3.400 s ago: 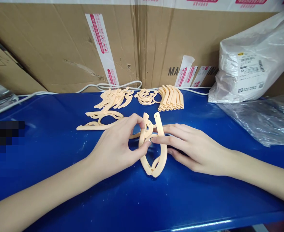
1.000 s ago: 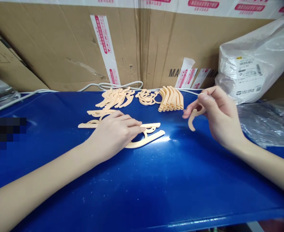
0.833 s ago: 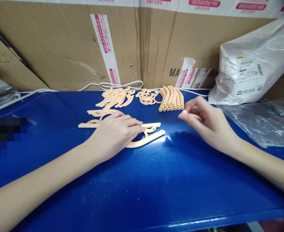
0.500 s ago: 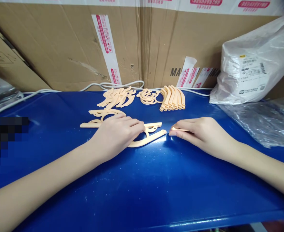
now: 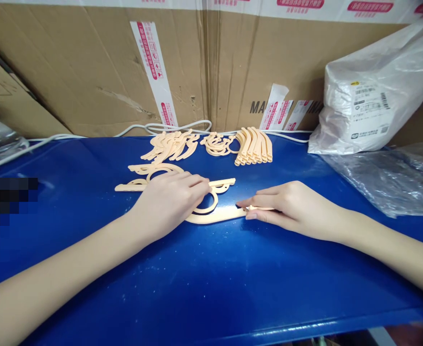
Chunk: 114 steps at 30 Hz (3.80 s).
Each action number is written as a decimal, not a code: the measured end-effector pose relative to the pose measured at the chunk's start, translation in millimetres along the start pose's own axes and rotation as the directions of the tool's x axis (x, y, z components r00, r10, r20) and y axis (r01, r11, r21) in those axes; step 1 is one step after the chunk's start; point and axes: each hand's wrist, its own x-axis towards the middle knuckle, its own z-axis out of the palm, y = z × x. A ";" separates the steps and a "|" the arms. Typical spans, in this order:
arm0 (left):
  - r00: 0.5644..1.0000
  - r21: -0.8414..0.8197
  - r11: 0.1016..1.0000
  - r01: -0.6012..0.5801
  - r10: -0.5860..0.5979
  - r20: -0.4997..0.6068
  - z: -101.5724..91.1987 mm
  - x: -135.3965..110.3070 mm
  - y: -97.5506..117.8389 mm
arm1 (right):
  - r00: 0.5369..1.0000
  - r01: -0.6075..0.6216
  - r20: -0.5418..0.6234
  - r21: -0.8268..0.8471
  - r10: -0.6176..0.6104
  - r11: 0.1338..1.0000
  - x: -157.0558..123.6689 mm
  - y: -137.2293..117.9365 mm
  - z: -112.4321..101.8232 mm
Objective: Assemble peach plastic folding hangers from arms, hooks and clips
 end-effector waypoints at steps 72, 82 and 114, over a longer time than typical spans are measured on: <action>0.964 -0.601 0.773 0.202 -0.048 0.262 -4.3 0.8 25.9 | 0.980 -0.189 -0.053 0.068 0.193 0.980 -0.1 -5.8 13.2; 0.953 -0.587 0.781 0.213 -0.032 0.302 -5.8 1.3 25.9 | 0.993 -0.115 -0.056 -0.301 0.102 0.947 -1.6 -2.4 16.7; 0.963 -0.579 0.798 0.166 -0.005 0.269 -5.5 0.9 25.8 | 0.983 -0.184 -0.033 -0.088 0.181 0.979 -0.7 -3.8 10.9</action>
